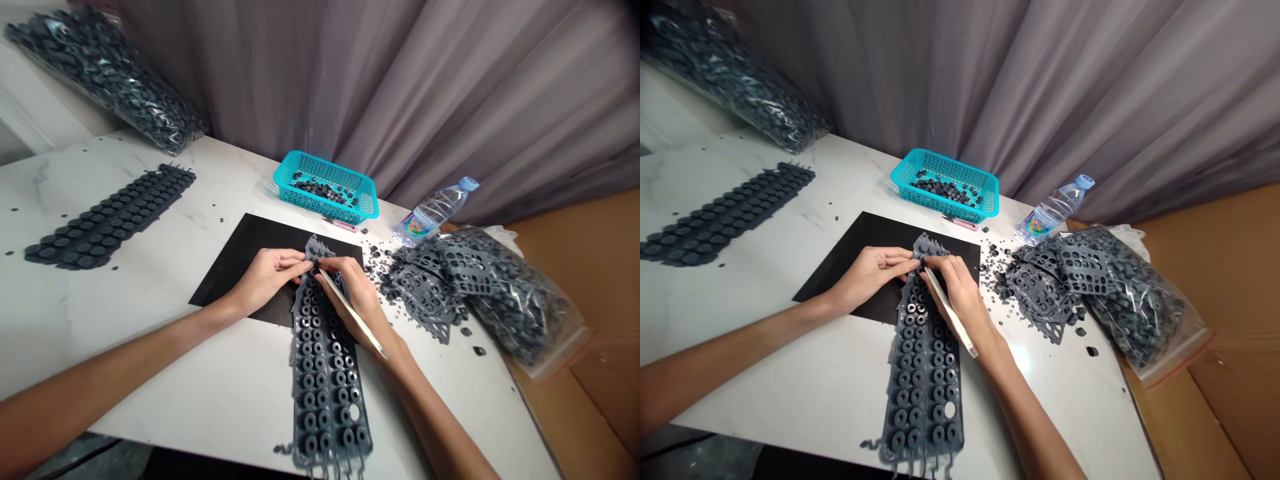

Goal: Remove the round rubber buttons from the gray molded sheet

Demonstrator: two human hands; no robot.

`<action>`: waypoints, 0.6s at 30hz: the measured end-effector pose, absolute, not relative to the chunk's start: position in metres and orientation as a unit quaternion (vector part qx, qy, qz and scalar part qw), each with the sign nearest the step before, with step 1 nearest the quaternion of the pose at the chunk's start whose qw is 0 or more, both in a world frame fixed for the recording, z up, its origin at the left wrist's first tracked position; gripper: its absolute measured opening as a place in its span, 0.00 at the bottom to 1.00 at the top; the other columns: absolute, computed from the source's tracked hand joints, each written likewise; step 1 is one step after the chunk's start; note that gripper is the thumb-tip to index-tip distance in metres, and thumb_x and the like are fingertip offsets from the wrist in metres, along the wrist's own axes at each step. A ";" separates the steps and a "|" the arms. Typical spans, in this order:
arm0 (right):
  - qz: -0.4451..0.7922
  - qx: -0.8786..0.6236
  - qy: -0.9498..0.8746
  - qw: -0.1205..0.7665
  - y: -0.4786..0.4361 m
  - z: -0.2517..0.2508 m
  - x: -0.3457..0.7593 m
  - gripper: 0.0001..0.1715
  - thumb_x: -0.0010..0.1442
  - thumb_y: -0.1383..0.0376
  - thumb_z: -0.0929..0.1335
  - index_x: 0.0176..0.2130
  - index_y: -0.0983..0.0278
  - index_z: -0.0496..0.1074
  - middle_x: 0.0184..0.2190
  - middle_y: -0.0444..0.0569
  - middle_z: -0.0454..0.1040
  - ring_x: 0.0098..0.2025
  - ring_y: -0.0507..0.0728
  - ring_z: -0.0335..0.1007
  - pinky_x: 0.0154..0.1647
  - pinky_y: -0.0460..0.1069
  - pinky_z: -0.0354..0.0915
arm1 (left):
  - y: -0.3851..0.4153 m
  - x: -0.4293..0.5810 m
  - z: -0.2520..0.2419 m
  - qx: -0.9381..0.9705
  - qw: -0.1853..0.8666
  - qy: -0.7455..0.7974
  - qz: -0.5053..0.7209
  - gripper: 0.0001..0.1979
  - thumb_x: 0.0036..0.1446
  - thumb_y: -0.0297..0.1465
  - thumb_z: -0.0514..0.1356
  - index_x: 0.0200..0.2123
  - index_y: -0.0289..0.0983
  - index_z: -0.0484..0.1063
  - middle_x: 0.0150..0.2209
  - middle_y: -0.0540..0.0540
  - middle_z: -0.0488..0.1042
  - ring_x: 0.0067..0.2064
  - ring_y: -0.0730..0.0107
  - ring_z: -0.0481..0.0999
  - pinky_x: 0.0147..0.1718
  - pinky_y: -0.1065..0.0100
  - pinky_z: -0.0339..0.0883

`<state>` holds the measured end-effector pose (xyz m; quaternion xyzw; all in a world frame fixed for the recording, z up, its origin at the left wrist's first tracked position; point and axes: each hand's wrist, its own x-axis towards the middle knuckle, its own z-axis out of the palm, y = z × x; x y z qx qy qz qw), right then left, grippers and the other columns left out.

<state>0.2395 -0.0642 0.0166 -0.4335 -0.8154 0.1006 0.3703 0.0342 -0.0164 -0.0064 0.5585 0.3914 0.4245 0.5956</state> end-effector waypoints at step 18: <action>-0.119 -0.534 -0.772 0.324 -0.054 0.004 0.235 0.15 0.78 0.63 0.59 0.55 0.67 0.69 0.45 0.60 0.75 0.47 0.64 0.69 0.49 0.59 0.68 | -0.015 0.033 -0.012 0.602 0.548 0.418 0.403 0.17 0.59 0.40 0.70 0.44 0.33 0.80 0.38 0.44 0.85 0.36 0.62 0.83 0.40 0.64 0.77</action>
